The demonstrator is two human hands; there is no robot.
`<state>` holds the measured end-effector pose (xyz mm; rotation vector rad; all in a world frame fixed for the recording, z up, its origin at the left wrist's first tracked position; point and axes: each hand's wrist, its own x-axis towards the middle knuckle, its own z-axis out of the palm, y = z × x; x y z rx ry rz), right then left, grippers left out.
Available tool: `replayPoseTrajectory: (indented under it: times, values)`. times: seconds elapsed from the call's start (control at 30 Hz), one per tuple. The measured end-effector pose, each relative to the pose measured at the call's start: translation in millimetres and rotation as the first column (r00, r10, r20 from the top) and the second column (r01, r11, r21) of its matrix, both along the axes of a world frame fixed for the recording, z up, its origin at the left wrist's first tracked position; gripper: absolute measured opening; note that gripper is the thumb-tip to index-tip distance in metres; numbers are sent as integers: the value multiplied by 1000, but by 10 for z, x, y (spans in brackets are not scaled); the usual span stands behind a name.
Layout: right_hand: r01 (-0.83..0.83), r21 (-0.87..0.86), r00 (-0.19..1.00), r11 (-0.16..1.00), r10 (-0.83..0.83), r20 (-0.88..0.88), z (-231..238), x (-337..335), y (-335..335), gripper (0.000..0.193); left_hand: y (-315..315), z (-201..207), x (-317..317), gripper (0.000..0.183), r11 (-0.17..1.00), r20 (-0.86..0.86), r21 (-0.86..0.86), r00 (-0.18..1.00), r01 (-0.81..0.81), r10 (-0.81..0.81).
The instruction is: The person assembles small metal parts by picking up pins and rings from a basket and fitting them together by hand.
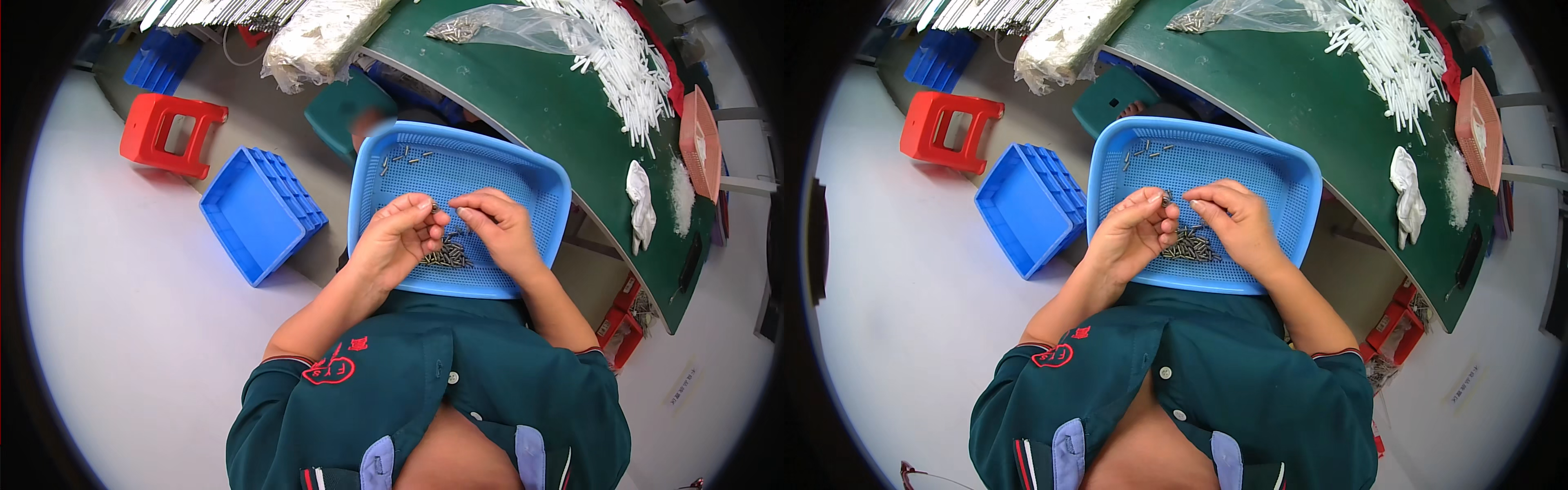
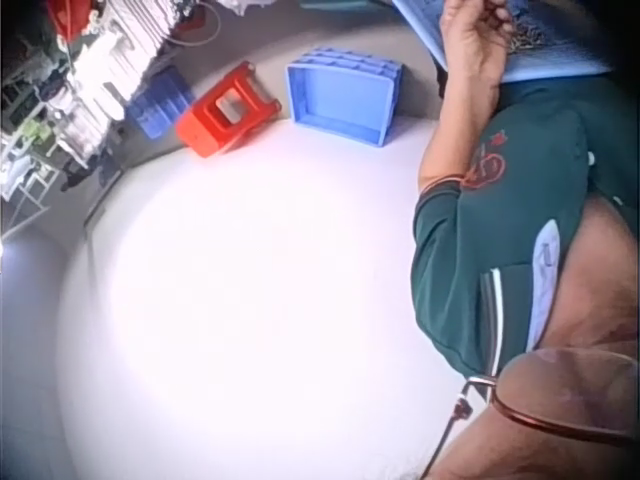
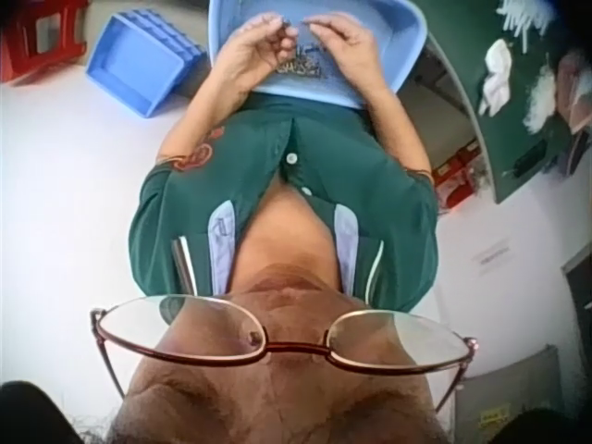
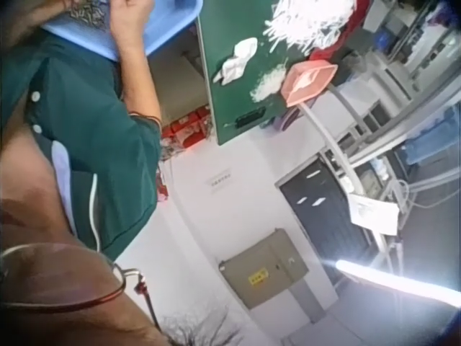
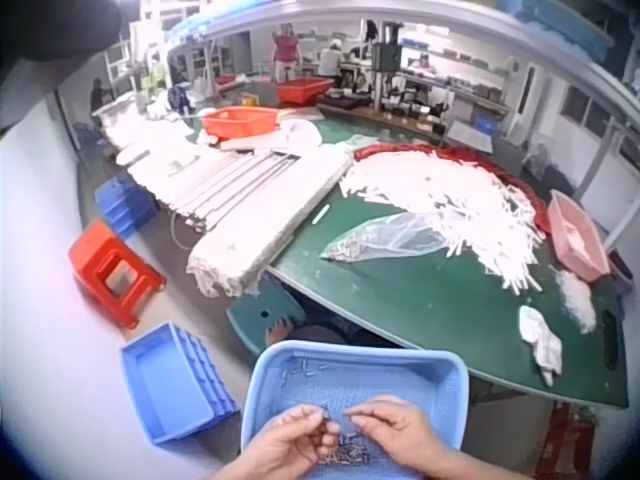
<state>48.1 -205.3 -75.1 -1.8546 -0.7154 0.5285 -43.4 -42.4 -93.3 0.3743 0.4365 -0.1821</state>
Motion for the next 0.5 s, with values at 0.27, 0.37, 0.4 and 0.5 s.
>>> replayPoseTrajectory:
  times: [0.27,0.37,0.4,0.5]
  values:
    - [193,207,971,959,-157,-181,64,-89,97,8,-19,-6,5,6,999,-34,40,999,15,-13]
    - [89,165,952,982,-132,276,47,-103,125,11,-40,-28,-1,7,993,-41,120,999,21,-16]
    - [52,166,915,985,-114,387,41,-91,138,15,-40,-30,-3,7,989,-28,149,1000,15,-11]
    - [11,186,851,982,-107,515,67,-89,151,17,-52,-22,-8,8,983,-20,184,1000,6,-3]
